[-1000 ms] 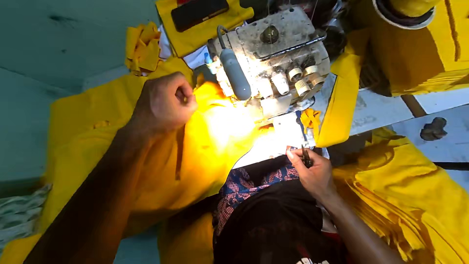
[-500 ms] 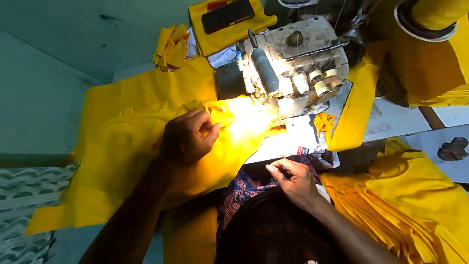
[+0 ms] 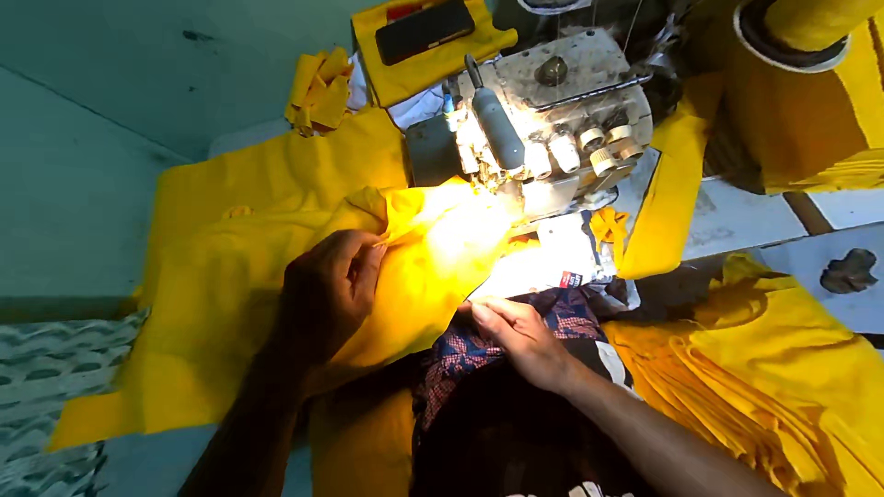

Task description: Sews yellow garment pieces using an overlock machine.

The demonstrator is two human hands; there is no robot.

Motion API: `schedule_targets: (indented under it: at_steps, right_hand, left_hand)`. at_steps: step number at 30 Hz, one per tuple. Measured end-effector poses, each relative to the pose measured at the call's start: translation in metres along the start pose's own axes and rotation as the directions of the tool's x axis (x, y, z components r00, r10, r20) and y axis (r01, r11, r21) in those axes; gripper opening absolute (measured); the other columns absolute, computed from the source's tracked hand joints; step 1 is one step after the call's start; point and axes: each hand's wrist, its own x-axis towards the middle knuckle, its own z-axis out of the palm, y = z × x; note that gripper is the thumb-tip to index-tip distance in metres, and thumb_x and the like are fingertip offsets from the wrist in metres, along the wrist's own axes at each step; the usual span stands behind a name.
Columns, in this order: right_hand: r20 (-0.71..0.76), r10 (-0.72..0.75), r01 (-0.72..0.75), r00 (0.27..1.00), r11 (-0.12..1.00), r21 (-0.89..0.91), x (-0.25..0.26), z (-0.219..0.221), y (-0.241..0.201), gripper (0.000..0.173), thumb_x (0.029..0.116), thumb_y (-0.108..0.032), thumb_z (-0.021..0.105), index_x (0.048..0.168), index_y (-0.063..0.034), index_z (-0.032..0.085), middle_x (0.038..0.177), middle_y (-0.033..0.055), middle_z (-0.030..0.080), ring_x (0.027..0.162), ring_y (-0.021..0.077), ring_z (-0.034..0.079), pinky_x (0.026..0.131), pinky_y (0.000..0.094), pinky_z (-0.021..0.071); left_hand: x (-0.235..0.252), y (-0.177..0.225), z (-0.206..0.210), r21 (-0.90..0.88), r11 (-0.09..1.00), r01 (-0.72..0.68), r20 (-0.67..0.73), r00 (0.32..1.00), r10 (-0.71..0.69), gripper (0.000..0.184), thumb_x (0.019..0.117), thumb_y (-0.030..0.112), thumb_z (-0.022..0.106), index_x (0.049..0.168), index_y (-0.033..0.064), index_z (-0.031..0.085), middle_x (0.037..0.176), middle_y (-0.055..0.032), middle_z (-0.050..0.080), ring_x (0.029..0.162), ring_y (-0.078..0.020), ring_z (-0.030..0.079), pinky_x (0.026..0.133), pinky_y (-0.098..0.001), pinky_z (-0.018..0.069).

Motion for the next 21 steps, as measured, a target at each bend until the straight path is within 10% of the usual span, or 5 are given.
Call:
schedule_targets:
  at_steps: [7, 21]
  right_hand:
    - [0.223, 0.166, -0.248, 0.961, 0.876, 0.413, 0.059, 0.023, -0.019, 0.028, 0.1072, -0.027, 0.053, 0.107, -0.0041, 0.070, 0.072, -0.0044, 0.057, 0.056, 0.0003, 0.047, 0.050, 0.0154, 0.0377]
    - [0.252, 0.175, -0.261, 0.952, 0.894, 0.363, 0.075, 0.026, -0.027, 0.030, 0.1061, -0.022, 0.057, 0.085, -0.0049, 0.068, 0.062, -0.0050, 0.050, 0.051, -0.0001, 0.042, 0.048, 0.0158, 0.0340]
  left_hand:
    - [-0.043, 0.013, 0.017, -0.195, 0.979, 0.056, -0.129, 0.988, -0.082, 0.023, 0.0998, 0.020, 0.060, 0.103, 0.0016, 0.074, 0.086, -0.0045, 0.071, 0.074, -0.0045, 0.065, 0.067, -0.0205, 0.0561]
    - [-0.060, 0.017, 0.034, -0.171, 0.985, 0.021, -0.164, 0.985, -0.050, 0.022, 0.0972, 0.018, 0.062, 0.097, 0.0031, 0.078, 0.081, -0.0071, 0.071, 0.070, -0.0070, 0.065, 0.064, -0.0191, 0.0533]
